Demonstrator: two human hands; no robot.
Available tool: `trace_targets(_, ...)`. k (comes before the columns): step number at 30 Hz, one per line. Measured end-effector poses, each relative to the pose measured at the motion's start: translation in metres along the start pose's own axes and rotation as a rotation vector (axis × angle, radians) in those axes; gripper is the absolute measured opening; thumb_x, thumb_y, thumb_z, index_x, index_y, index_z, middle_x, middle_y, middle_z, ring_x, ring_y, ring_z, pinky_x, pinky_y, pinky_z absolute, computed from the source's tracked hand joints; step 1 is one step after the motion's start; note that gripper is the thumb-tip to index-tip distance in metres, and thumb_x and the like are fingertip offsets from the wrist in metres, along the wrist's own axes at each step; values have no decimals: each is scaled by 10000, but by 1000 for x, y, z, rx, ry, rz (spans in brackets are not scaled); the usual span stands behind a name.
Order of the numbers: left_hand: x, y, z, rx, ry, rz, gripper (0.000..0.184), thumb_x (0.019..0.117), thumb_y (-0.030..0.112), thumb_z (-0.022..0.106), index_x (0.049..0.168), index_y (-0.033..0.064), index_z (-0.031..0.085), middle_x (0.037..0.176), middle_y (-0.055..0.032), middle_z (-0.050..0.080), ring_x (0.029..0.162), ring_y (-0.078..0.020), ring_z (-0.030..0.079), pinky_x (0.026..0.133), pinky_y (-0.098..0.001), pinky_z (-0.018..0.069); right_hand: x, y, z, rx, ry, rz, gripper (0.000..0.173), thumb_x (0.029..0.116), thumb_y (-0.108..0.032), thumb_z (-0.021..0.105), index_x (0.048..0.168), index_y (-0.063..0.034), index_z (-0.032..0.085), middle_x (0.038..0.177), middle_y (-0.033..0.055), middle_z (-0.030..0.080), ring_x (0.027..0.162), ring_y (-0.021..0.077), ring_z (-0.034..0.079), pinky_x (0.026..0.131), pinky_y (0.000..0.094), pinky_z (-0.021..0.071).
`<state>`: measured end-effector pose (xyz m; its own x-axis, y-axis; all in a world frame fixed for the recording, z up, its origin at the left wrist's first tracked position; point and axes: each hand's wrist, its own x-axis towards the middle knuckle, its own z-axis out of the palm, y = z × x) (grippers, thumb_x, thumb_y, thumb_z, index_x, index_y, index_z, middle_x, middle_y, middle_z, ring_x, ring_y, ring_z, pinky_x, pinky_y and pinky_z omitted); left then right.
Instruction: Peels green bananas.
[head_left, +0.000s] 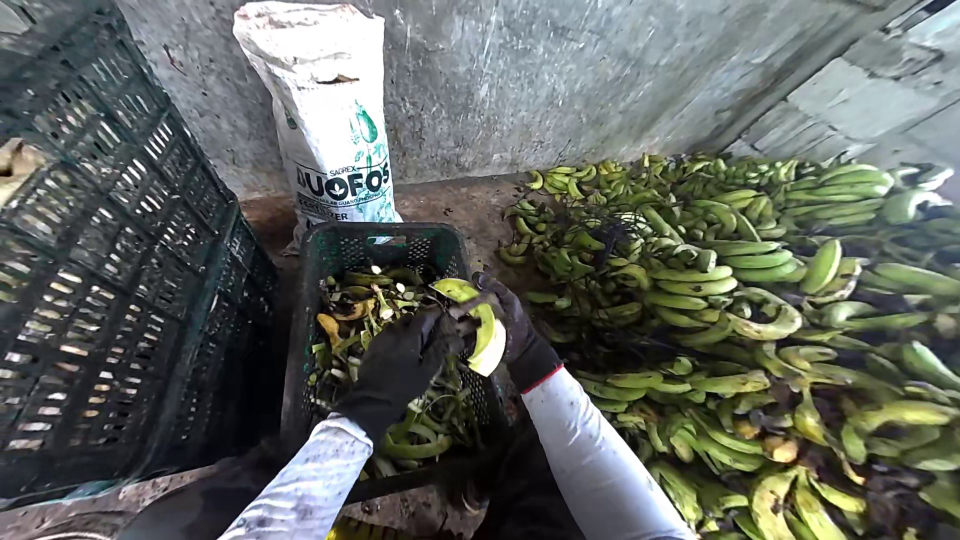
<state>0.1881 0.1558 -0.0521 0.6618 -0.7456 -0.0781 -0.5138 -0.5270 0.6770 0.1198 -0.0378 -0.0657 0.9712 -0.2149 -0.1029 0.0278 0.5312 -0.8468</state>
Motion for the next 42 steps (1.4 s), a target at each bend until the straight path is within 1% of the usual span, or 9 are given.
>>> trace_targets(3, 7, -17, -6, -114, 125, -151, 519, 1050, 525, 467, 1413, 166, 561, 1125, -145, 695, 1011, -320, 684, 911, -577, 536, 2, 4, 7, 67, -78, -2, 387, 1070, -337, 336, 1119, -129, 659, 914, 56, 705, 791, 121, 687, 701, 296, 604)
trace_targets(8, 5, -51, -30, -288, 293, -273, 521, 1021, 620, 463, 1343, 226, 578, 983, -91, 681, 854, -254, 670, 768, -551, 560, -4, -7, 2, 110, -75, -25, 373, 1035, -325, 374, 984, -119, 682, 789, 69, 691, 650, 128, 665, 586, 287, 586)
trace_targets(14, -20, -20, -38, -424, -124, 48, 512, 974, 609, 558, 1315, 236, 639, 1029, 53, 692, 852, -55, 641, 778, -321, 560, -2, -16, -20, -35, 46, -100, 412, 1069, -297, 286, 993, -142, 660, 799, 21, 699, 694, 91, 673, 622, 266, 590)
trace_targets(19, -27, 5, -14, -262, -296, 95, 575, 963, 555, 626, 1434, 229, 570, 1196, -9, 674, 977, -119, 672, 895, -392, 575, -5, -14, -18, -132, 122, -43, 390, 1097, -265, 295, 993, -137, 649, 775, -8, 685, 689, 52, 660, 624, 234, 578)
trace_targets(25, -9, 2, -8, 66, 93, -39, 580, 1012, 500, 555, 1449, 119, 563, 1290, -220, 650, 1162, -410, 644, 1000, -608, 494, -6, 1, 1, -90, 106, -82, 395, 1105, -188, 250, 994, -96, 618, 773, 1, 664, 691, 51, 647, 643, 219, 569)
trace_targets(29, 0, -30, -37, -99, 364, -213, 512, 1023, 572, 508, 1310, 159, 603, 1007, -129, 699, 888, -315, 690, 798, -599, 559, -11, -5, 8, 21, 72, -80, 414, 1080, -194, 282, 942, -97, 660, 793, 36, 695, 709, 79, 672, 646, 244, 591)
trace_targets(34, -7, -46, -63, -444, 469, -267, 519, 1040, 510, 526, 1436, 175, 537, 1161, -117, 693, 1014, -254, 688, 885, -513, 565, -6, 3, -1, 226, 29, -50, 363, 1026, -238, 330, 1011, -76, 654, 813, 95, 703, 678, 157, 690, 592, 327, 604)
trace_targets(37, -13, -59, -56, -1028, 604, -241, 382, 1085, 327, 498, 1403, 118, 534, 1105, -65, 662, 907, -129, 653, 759, -306, 580, -3, 41, 6, 174, 207, -141, 355, 1043, -215, 327, 1199, -70, 611, 991, 81, 723, 875, 142, 712, 756, 349, 626)
trace_targets(42, -21, -70, -76, -1587, 900, -175, 304, 1114, 297, 380, 1224, 91, 574, 940, -33, 618, 793, -125, 626, 709, -297, 573, 42, 92, 71, 108, 527, 46, 372, 1090, -319, 297, 1223, -84, 552, 990, 85, 649, 854, 174, 662, 707, 392, 580)
